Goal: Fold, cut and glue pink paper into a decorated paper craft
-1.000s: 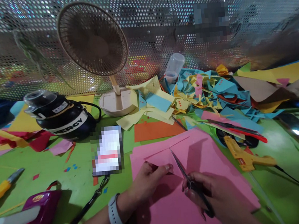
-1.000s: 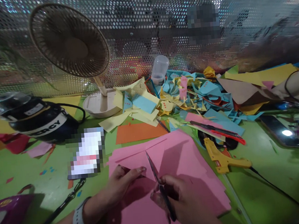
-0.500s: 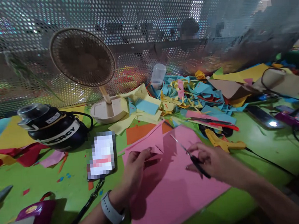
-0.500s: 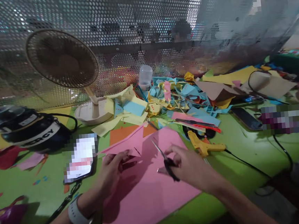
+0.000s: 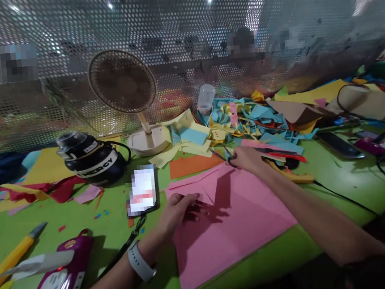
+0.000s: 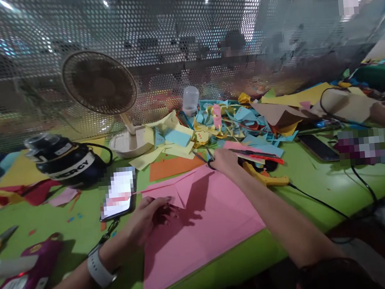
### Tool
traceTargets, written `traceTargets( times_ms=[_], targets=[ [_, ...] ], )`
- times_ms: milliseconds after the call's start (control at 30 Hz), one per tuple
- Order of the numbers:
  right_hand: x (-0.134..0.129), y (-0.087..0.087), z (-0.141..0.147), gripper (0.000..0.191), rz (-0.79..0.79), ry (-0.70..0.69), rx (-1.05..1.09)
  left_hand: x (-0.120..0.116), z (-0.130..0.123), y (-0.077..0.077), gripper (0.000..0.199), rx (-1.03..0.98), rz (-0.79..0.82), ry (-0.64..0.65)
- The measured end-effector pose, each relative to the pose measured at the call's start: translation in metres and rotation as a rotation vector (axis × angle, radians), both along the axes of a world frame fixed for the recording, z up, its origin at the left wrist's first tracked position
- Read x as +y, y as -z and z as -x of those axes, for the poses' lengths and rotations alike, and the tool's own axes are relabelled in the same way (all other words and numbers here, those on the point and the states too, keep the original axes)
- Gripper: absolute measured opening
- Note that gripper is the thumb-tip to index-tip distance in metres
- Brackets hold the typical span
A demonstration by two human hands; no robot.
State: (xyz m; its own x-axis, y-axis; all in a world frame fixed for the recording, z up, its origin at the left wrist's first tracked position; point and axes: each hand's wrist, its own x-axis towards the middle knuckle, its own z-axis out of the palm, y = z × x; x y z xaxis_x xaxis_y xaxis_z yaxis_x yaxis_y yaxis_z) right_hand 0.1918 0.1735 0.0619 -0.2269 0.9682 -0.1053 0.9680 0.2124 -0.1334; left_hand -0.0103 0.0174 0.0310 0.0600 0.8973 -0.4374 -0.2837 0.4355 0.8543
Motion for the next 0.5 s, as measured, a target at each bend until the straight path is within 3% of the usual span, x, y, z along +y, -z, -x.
traceTargets(
  times_ms=[100,200,300,400,500],
  targets=[
    [-0.007,-0.008,-0.006,0.017,0.064,-0.058,0.043,-0.002,0.002,0.001,0.024,-0.037,0.009,-0.015],
    [-0.032,-0.012,-0.009,0.030,-0.032,-0.155,0.125,-0.004,0.001,-0.001,0.021,-0.050,0.043,-0.069],
    [-0.069,-0.003,-0.010,0.036,-0.167,-0.512,0.301,-0.006,-0.001,-0.004,0.022,-0.024,0.074,-0.069],
    [-0.097,0.009,-0.011,0.025,-0.222,-0.725,0.272,-0.007,-0.002,-0.006,0.025,-0.007,0.081,0.003],
    [-0.105,0.015,-0.014,0.023,-0.198,-0.748,0.255,-0.009,0.001,-0.007,0.034,0.051,0.080,0.149]
  ],
)
